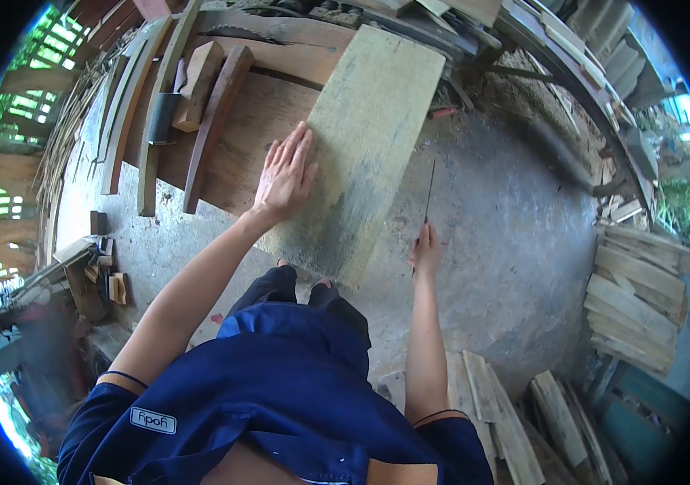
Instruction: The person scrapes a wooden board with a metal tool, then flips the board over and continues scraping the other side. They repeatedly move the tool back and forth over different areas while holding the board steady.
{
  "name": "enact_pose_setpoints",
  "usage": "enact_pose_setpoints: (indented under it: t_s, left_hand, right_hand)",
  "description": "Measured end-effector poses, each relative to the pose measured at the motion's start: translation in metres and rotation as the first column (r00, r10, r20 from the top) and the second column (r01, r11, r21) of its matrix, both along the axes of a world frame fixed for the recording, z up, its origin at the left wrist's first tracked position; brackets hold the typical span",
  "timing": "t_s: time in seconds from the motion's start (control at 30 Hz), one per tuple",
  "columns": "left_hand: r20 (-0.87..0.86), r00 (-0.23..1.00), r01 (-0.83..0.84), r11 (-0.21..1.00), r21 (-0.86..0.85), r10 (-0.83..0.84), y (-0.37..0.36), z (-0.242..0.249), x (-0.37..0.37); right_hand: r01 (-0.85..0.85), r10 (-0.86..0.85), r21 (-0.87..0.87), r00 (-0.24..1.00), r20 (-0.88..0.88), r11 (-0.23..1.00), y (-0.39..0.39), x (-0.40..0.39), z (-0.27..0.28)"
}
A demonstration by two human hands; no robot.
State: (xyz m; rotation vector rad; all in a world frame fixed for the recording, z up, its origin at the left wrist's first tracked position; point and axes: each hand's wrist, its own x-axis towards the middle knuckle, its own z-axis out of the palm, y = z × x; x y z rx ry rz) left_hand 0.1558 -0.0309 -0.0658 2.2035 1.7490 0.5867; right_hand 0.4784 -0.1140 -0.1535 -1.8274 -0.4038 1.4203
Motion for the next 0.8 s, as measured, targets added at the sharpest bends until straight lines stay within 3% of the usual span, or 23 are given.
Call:
enact_pose_setpoints:
  t_s: [0.07,0.1,0.17,0.2,0.27,0.33,0.4,0.43,0.47,0.57,0.73,0.8]
  left_hand:
    - [0.006,1.000,0.022,1.000,-0.005,-0.022,0.000,-0.001,-0.001]
    - [0.013,1.000,0.016,1.000,0.022,-0.016,0.000,-0.003,-0.001]
    - [0.028,1.000,0.007,0.995,0.097,-0.009,0.001,-0.010,-0.002]
    - [0.026,0.999,0.016,0.995,0.097,-0.019,0.001,-0.011,-0.004]
    - [-0.034,0.999,0.042,0.980,0.194,-0.036,-0.002,-0.011,-0.006]
    - [-0.039,0.999,0.040,0.972,0.232,-0.032,-0.013,-0.002,-0.004]
    - [-0.059,0.998,0.047,0.963,0.266,-0.032,-0.033,0.006,-0.001]
    - [-0.055,0.997,0.074,0.961,0.265,-0.062,-0.047,0.007,0.001]
    - [-0.054,0.997,0.074,0.963,0.259,-0.062,-0.061,0.007,0.004]
    - [-0.110,0.988,0.123,0.983,0.134,-0.108,-0.088,0.008,0.013]
    - [-0.035,0.999,0.032,0.985,0.170,-0.027,-0.085,0.002,0.014]
    - [-0.120,0.991,-0.041,0.979,0.201,0.066,-0.084,0.001,0.016]
  right_hand:
    - [-0.151,0.066,0.264,0.950,0.304,0.953,-0.012,-0.023,0.026]
    - [-0.129,0.048,0.259,0.954,0.296,0.957,-0.016,-0.029,0.027]
    - [-0.436,0.064,0.408,0.742,0.668,0.802,-0.024,-0.035,0.028]
    - [-0.428,0.056,0.409,0.743,0.666,0.806,-0.030,-0.044,0.047]
    - [-0.490,0.196,0.285,0.718,0.668,0.823,-0.038,-0.070,0.096]
    - [-0.481,0.194,0.279,0.721,0.665,0.831,-0.048,-0.077,0.095]
    - [-0.523,0.149,0.374,0.710,0.688,0.766,-0.061,-0.078,0.086]
    - [-0.543,-0.051,0.561,0.689,0.723,0.624,-0.063,-0.081,0.079]
    - [-0.544,-0.047,0.558,0.688,0.724,0.627,-0.072,-0.078,0.075]
    - [-0.645,0.132,0.360,0.585,0.800,0.674,-0.094,-0.078,0.099]
    - [-0.723,0.123,0.397,0.550,0.826,0.566,-0.105,-0.083,0.099]
    - [-0.755,0.184,0.273,0.459,0.869,0.596,-0.106,-0.088,0.099]
